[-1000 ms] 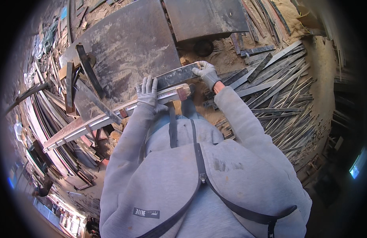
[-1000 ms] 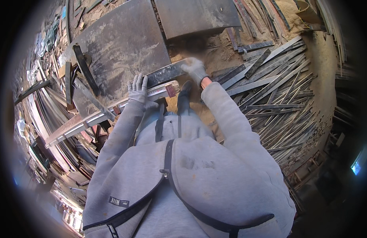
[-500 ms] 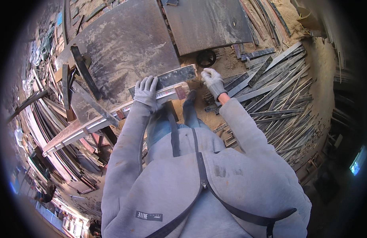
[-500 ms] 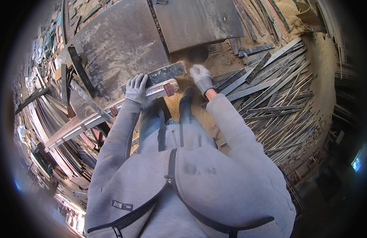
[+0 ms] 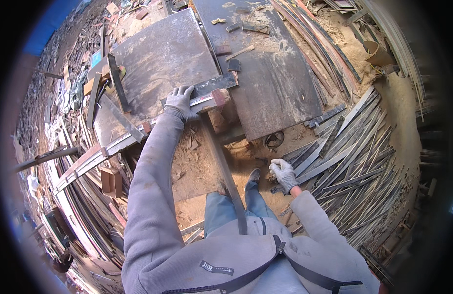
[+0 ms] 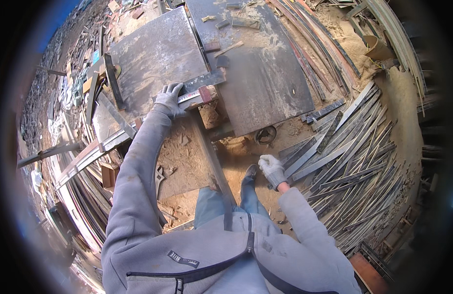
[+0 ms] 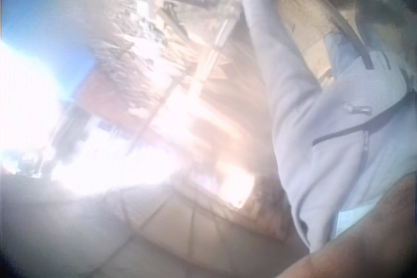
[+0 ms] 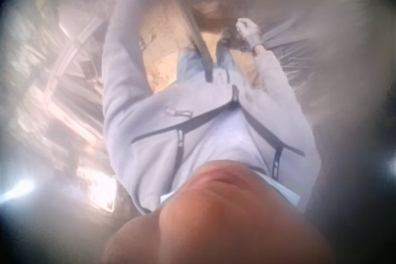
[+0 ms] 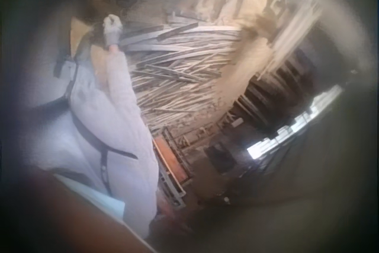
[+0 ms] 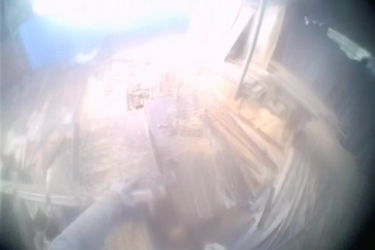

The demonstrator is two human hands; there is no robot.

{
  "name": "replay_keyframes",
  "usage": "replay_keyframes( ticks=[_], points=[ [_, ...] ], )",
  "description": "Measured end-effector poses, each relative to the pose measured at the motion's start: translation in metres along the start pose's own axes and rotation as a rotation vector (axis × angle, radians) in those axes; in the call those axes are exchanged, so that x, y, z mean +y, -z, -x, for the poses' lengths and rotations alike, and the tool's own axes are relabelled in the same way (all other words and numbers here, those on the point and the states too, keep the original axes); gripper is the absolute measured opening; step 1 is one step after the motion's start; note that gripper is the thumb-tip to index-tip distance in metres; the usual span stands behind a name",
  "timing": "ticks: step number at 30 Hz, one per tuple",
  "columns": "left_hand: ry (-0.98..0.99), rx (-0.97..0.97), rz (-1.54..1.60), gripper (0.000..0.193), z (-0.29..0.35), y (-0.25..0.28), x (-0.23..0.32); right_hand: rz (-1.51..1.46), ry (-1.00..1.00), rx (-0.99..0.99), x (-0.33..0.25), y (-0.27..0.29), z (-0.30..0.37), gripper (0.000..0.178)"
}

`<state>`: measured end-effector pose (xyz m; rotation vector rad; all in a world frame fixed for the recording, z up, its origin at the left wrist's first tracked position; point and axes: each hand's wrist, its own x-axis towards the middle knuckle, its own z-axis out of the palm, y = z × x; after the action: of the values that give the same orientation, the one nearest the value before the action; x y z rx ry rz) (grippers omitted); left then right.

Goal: The person selects wooden planks from a pile, places them on a table saw, and cuts them into smaller pieces. The person then stacks the cut pieces on the table and continues cutting additional planks.

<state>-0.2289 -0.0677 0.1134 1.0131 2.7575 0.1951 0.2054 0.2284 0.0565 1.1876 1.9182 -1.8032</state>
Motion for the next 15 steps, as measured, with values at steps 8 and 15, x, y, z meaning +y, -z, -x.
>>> replay_keyframes(
  ticks=[8, 15],
  points=[
    [0.107, -0.071, -0.044, 0.121, 0.02, -0.012, 0.017, -0.058, 0.005, 0.076, 0.086, 0.035, 0.077, 0.028],
    [0.102, 0.039, 0.036, 0.123, 0.03, -0.01, 0.027, -0.035, -0.066, 0.07, 0.074, 0.045, 0.095, 0.028]
  ],
)
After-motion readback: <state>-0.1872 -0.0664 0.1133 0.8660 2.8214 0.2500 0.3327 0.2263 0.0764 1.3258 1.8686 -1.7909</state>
